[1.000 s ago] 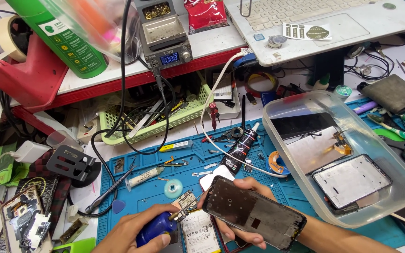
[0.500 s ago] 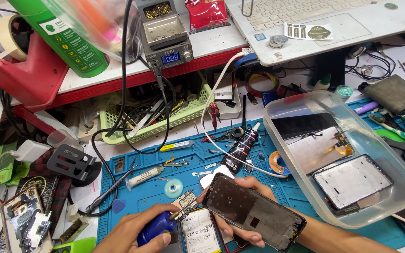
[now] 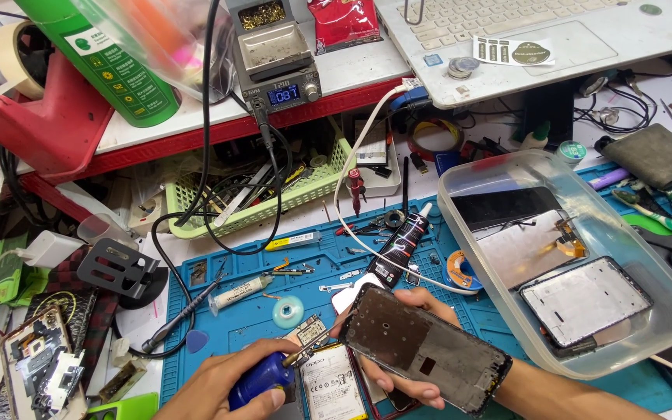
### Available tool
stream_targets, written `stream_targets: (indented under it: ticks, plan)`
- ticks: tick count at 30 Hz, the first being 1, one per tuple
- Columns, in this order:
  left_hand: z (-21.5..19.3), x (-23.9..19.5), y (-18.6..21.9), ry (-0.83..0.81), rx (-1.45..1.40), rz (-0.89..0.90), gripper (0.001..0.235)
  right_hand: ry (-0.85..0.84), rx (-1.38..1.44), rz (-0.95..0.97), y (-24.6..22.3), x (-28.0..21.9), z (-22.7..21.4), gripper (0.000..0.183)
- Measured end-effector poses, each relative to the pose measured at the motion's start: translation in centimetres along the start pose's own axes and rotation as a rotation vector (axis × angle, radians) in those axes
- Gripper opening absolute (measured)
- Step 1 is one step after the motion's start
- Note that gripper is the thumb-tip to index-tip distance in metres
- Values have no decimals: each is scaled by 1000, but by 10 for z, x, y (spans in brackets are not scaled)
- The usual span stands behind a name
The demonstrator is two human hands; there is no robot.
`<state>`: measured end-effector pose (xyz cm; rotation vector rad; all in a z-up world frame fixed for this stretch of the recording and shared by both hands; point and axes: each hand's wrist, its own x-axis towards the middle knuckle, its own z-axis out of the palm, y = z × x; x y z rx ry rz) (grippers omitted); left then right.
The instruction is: The person uses a blue electric screwdriver to remove screws from the back of a disassembled smartphone. They then use a soldering iron to work on the phone's internal components, specifically the motherboard, while holding the device steady.
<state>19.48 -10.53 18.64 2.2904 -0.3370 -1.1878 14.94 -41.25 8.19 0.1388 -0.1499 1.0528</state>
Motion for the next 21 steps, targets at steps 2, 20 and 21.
stream_targets:
  ticks: [2,20,21]
  plan:
    - [1,1,-1,-1,-4,1,62,3,8,3,-1,0,-1,91]
    - [0,1,-6,19,-56,21,62,-26,-6,-6,3,3,6,87]
    - [0,3,-7,-2,-44,53,63,-23,19,-14,5,3,8,87]
